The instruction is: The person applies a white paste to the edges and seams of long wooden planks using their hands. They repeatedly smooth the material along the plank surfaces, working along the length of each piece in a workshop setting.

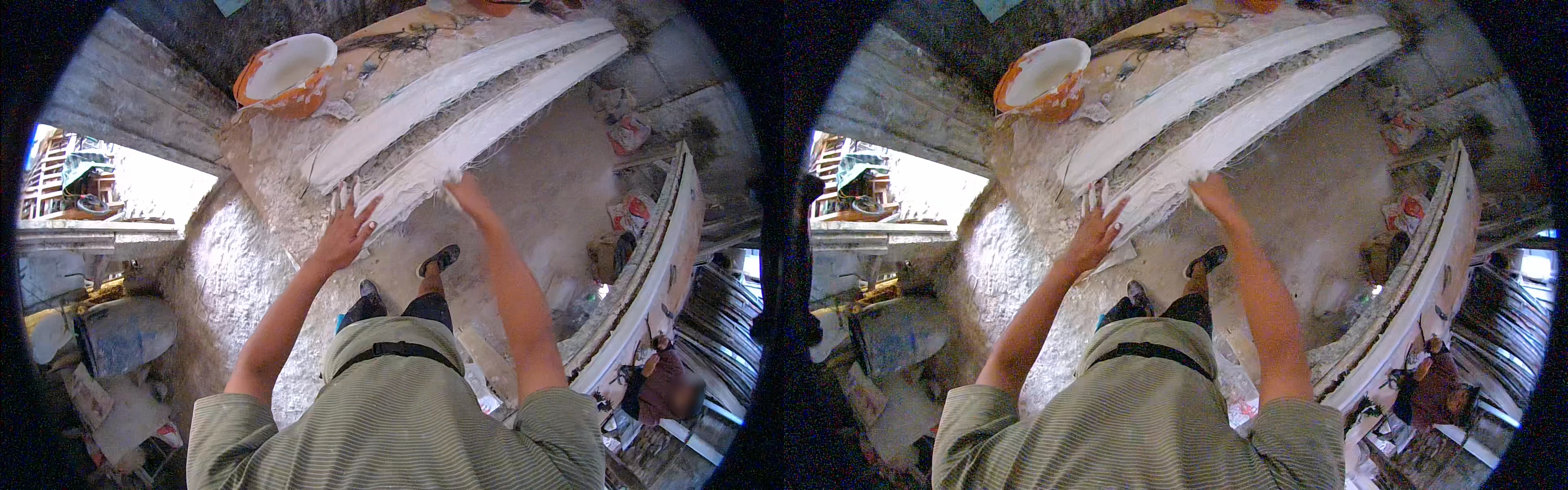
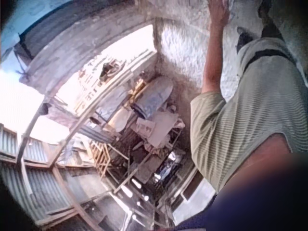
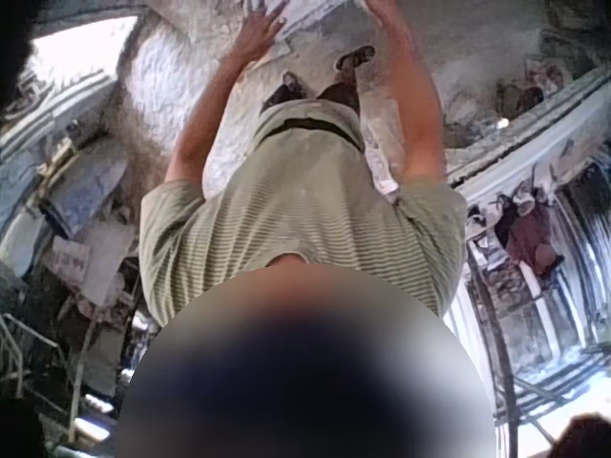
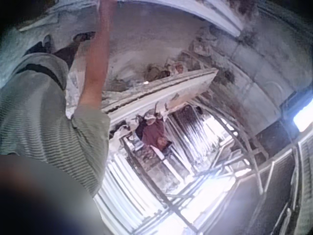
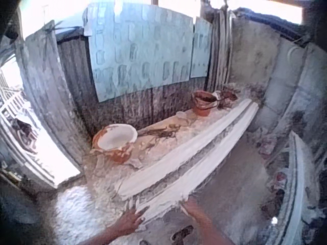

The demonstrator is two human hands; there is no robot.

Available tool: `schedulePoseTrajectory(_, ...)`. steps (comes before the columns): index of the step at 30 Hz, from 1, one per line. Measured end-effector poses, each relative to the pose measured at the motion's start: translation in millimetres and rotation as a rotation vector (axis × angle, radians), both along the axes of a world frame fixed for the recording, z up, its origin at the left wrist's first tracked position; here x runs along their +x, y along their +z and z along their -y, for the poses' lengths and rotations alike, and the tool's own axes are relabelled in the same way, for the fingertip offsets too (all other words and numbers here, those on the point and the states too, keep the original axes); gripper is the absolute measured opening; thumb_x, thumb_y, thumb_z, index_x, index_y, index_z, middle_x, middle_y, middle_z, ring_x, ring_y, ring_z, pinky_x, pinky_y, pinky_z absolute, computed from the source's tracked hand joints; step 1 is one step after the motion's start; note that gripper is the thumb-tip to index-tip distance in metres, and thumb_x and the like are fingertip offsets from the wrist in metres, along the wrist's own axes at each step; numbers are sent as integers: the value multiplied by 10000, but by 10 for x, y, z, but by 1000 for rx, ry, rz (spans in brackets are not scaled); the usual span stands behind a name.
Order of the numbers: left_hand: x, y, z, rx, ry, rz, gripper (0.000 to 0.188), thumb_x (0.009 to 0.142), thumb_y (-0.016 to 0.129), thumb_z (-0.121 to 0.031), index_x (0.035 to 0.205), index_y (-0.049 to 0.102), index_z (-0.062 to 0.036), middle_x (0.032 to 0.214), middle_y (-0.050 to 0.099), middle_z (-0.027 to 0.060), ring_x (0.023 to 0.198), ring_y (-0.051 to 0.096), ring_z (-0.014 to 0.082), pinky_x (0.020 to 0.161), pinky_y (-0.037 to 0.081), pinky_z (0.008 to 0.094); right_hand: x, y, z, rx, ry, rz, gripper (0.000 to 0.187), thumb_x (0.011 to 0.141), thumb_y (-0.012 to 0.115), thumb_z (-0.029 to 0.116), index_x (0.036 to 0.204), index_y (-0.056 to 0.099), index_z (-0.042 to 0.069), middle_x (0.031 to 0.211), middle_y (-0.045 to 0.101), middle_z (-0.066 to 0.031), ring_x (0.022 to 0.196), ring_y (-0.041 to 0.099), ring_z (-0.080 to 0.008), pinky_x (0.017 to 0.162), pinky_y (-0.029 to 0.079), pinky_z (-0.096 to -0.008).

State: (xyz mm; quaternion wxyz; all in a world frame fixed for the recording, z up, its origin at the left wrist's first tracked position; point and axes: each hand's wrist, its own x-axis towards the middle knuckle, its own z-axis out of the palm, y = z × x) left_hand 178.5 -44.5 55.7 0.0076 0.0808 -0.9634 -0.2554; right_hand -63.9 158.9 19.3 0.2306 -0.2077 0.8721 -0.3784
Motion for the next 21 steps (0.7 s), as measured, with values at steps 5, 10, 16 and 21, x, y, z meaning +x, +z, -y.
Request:
schedulePoseTrajectory(5,-110,0,-182,-177,-197,89,479,1012,402,-406,1486,402,-334,1640,49,139,1498,34,407,1195,99,564,-605,657,336,149,284,-256,422,820,712,252,1146,626,-1,1124,659,-226,1036,636,-392,888,504,-435)
schedulePoseTrajectory(10,-393,-154,-199,-230,-248,-41,452,1008,409,-410,1444,478,-308,1637,123,103,1501,109,343,1205,61,541,-727,574,380,-40,359,-510,417,816,716,272,1113,641,-12,1316,528,-255,1198,525,-428,986,453,-463)
schedulePoseTrajectory(16,-535,-272,-210,-254,-231,-109,452,1008,402,-414,1438,486,-301,1634,139,101,1497,135,329,1204,51,538,173,190,118,244,366,-417,388,830,699,274,1094,654,-6,1227,540,-302,1123,578,-429,976,479,-486)
schedulePoseTrajectory(21,-575,-292,-182,-245,-248,-49,459,1006,394,-413,1446,473,-308,1634,139,101,1494,143,338,1202,53,544,696,121,107,371,356,-315,397,856,675,287,1038,643,-64,1108,592,-293,1002,634,-416,890,516,-482)
